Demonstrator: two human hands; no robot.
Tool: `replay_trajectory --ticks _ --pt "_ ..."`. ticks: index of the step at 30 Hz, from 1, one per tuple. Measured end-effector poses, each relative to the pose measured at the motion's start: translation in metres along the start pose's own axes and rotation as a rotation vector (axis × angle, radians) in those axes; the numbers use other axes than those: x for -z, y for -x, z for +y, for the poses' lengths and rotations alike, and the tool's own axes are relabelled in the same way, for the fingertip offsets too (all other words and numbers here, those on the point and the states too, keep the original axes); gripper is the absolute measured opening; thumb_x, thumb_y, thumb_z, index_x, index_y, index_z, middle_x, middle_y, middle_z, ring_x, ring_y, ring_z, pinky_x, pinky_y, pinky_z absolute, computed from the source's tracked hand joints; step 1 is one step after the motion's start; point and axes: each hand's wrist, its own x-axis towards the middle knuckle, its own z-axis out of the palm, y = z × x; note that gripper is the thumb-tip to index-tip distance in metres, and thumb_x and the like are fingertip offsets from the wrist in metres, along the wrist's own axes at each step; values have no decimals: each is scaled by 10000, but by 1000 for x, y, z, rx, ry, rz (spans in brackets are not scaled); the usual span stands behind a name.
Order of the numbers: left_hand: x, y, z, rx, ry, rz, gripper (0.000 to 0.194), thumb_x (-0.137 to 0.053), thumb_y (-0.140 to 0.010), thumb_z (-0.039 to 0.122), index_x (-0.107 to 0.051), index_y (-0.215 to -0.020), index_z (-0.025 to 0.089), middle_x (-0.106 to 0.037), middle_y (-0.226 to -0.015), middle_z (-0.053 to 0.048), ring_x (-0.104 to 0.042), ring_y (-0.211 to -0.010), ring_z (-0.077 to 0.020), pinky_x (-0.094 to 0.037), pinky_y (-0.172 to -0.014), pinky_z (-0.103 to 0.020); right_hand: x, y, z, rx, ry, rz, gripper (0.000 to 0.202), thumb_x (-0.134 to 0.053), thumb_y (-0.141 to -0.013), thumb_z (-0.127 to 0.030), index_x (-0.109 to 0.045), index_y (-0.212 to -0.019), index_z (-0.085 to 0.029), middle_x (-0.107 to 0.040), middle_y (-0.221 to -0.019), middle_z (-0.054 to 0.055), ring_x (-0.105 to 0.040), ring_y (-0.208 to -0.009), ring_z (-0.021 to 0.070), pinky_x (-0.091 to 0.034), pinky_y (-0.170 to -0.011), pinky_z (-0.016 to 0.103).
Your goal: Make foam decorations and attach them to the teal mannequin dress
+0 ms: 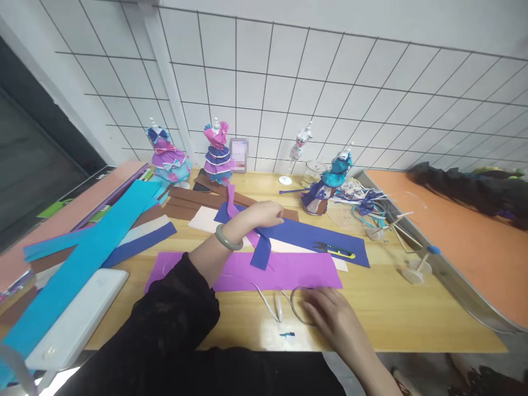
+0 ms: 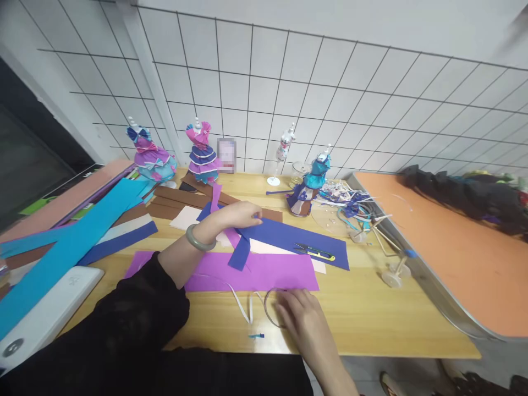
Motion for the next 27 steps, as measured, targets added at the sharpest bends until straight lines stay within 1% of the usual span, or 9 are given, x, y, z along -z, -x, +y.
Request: replay_trajectory --ticks 3,8,11,15,18,20,22,24,27 --pt "1 11 -16 110 -84 -50 91 -571 -670 238 -607 -633 162 -625 -736 -62 -550 -722 -180 -368 -658 -246 -4 5 -4 22 -9 -29 176 -456 -841 -299 -591 -924 -224 -631 -896 73 -584 -830 228 -472 -708 381" --pt "3 19 -39 184 -92 -1 63 -540 -661 150 -601 -659 167 -631 -751 -67 -554 -724 -180 -372 -652 -248 -6 1 -1 4 -78 -13 181 -424 -856 -279 -588 -920 -235 -633 -883 69 -581 -823 220 -459 -715 374" --pt "5 21 -47 214 -74 35 95 -534 -661 132 -608 -700 179 -638 -787 -57 -556 -773 -177 -377 -677 -237 -4 -24 -3 -63 -121 -23 198 -415 -857 -292 -598 -883 -223 -641 -873 67 -582 -824 214 -454 -723 357" --pt "12 23 -55 245 -57 82 110 -547 -664 135 -613 -735 187 -640 -829 -55 -563 -817 -180 -385 -714 -234 -6 -80 -13 -165 -107 -78 259 -384 -851 -318 -619 -863 -207 -651 -850 61 -591 -790 208 -446 -684 323" --pt "17 26 -60 281 -75 115 104 -542 -690 162 -613 -763 185 -636 -862 -71 -566 -850 -194 -388 -747 -252 -15 -121 -24 -199 7 -141 285 -393 -842 -357 -622 -829 -187 -651 -822 81 -589 -767 214 -427 -664 305" --pt "21 28 -64 340 -100 137 101 -540 -707 191 -613 -775 172 -632 -877 -95 -564 -878 -215 -389 -771 -277 -23 -140 -29 -165 113 -164 260 -445 -818 -364 -623 -837 -174 -645 -823 101 -579 -803 227 -411 -703 311" --pt "24 28 -69 418 -131 157 117 -537 -719 212 -615 -780 150 -627 -890 -129 -558 -909 -246 -388 -793 -313 -29 -153 -31 -154 191 -175 216 -483 -795 -332 -622 -812 -168 -639 -820 113 -572 -815 237 -398 -716 316" --pt "26 28 -75 490 -157 169 141 -532 -726 220 -617 -783 123 -621 -907 -167 -553 -930 -281 -387 -801 -357 -32 -160 -26 -149 166 -162 183 -467 -795 -281 -613 -779 -173 -635 -814 107 -570 -810 227 -393 -711 308" --pt "27 27 -81 559 -175 170 174 -540 -725 241 -620 -782 97 -612 -921 -211 -552 -933 -322 -389 -787 -406 -28 -164 -6 -206 -84 -152 222 -414 -807 -305 -571 -702 -189 -622 -714 59 -567 -681 187 -401 -619 279"
